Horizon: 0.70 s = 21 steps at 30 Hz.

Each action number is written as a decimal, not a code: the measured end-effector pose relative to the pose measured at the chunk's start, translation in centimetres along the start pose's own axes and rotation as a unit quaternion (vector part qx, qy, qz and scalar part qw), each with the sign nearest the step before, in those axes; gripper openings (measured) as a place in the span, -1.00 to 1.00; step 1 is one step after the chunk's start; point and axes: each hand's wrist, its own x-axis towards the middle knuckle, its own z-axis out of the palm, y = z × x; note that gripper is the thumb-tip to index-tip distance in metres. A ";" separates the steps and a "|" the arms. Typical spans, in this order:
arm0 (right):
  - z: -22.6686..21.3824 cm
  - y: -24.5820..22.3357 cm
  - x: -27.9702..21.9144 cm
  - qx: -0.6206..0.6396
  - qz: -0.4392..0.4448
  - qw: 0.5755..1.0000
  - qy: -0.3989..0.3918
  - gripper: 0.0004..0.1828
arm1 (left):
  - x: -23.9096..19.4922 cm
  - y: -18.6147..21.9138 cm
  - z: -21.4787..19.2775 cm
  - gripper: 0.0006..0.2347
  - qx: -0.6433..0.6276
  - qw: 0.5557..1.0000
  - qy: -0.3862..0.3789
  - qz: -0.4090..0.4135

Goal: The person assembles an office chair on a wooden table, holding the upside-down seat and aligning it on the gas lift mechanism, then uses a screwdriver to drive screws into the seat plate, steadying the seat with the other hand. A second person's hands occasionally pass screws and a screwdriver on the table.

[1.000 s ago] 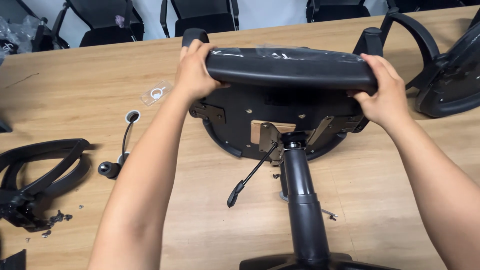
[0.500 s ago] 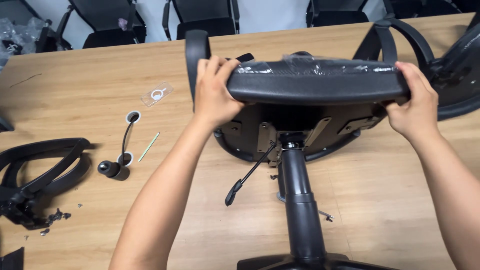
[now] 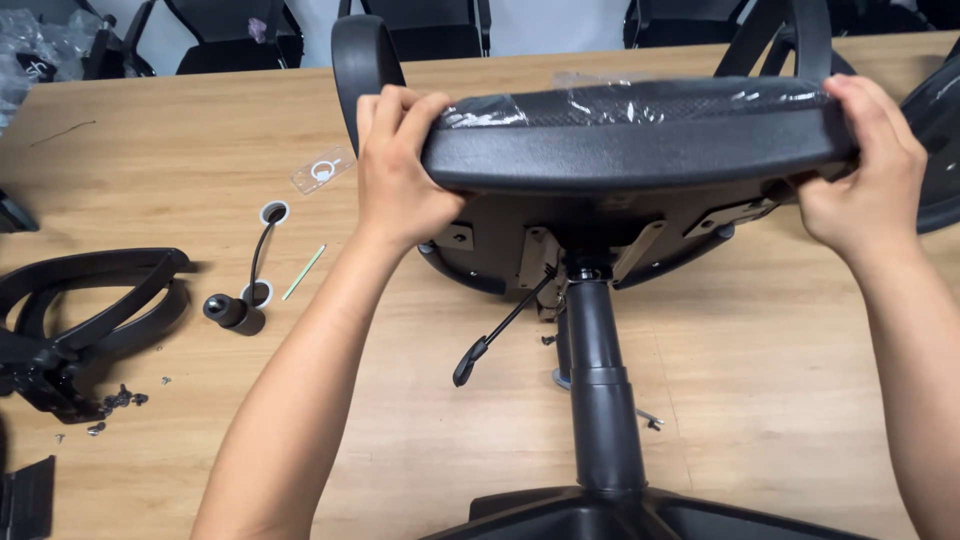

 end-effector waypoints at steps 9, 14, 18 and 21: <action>0.4 -0.6 -0.7 -0.008 0.026 0.999 -0.019 -0.32 | -1.3 0.5 0.2 -0.48 -0.005 1.000 0.007 -0.017; 0.2 -0.8 -0.7 -0.037 0.008 0.999 -0.013 -0.33 | -1.6 0.6 0.4 -0.48 -0.010 1.000 0.006 -0.029; 0.7 0.0 -1.0 -0.015 0.030 0.999 -0.027 -0.30 | -1.7 0.6 0.6 -0.48 -0.006 0.999 0.011 -0.033; 1.2 1.0 -1.6 -0.036 0.051 0.997 -0.049 -0.23 | -1.7 0.7 0.7 -0.47 -0.010 0.999 0.018 -0.036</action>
